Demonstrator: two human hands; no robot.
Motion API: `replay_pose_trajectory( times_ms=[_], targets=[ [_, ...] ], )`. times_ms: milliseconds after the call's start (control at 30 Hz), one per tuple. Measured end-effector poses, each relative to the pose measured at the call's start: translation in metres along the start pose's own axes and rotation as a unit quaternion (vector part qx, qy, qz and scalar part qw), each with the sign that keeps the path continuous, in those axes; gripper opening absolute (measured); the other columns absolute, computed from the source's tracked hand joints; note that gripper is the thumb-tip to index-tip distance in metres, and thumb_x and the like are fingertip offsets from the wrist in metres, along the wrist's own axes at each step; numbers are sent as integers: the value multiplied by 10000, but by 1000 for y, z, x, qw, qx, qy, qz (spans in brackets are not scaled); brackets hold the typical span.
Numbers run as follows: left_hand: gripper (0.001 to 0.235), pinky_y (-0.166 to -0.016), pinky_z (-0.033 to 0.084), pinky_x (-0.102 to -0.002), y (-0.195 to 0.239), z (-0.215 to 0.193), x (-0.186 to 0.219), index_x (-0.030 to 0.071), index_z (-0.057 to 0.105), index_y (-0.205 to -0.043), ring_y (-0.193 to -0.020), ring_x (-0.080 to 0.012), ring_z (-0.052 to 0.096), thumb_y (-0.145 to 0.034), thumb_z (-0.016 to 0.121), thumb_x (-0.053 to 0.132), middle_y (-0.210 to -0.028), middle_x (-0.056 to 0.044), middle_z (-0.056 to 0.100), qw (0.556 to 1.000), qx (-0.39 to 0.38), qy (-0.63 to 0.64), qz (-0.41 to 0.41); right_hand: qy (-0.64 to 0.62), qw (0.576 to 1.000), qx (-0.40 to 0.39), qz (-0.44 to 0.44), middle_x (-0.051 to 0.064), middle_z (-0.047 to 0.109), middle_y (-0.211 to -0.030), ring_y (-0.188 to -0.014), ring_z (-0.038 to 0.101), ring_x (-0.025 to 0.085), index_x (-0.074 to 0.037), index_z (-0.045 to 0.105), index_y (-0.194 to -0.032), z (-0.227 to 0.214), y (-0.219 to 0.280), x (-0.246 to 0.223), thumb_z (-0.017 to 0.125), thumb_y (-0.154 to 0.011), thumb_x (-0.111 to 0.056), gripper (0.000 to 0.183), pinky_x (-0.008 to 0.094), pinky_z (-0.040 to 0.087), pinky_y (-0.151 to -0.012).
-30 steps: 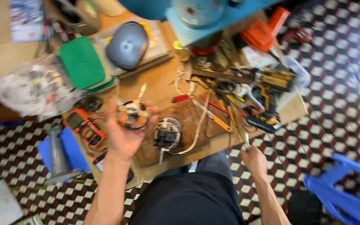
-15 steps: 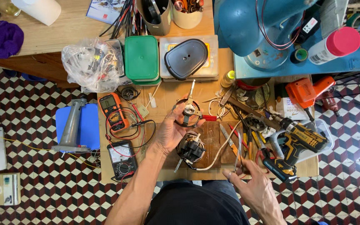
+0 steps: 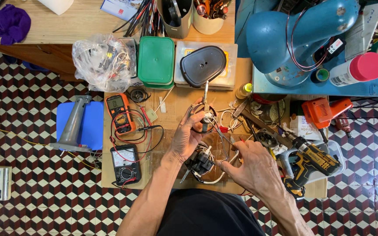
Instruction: The person disassembles a small electrical motor on a cluttered workbench, using a screwdriver to remove screws and separate the housing. They wipe internal components with a cloth, use a flashlight to inspect the interior, and handle the rotor and stator separately before placing them back on the table.
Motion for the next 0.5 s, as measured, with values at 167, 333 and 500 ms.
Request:
replay_pose_trajectory(
  times_ms=[167,333,500],
  targets=[
    [609,-942,621,-408,0,2,1,118,467,-1502,-1037,-174,693,-936,681,186,-1198,-60,649,1000,-10,-11,14,-19,1000,-12,-2,156,631,-845,-833,637,310,11,697,-1074,-1,-3,1,826,-699,-543,682,457,523,-777],
    [597,-970,600,-400,0,0,0,121,479,-1510,-1057,-163,681,-955,691,186,-1206,-53,638,999,-13,-21,23,-29,999,-39,12,160,626,-862,-835,639,313,-27,685,-1222,-4,-7,2,814,-681,-569,777,468,523,-773],
    [581,-936,622,-405,1,-5,-2,131,497,-1483,-1045,-162,691,-933,678,178,-1193,-50,653,1000,18,4,3,-41,996,-71,37,148,616,-911,-878,632,301,-19,669,-1224,-4,-2,7,811,-692,-607,805,470,528,-782]
  ],
)
Point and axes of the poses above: each hand's wrist, its own y-axis away from the middle knuckle, its own z-axis out of the palm, x = y × z, the point moved 2 cm from there along -y, towards the middle knuckle
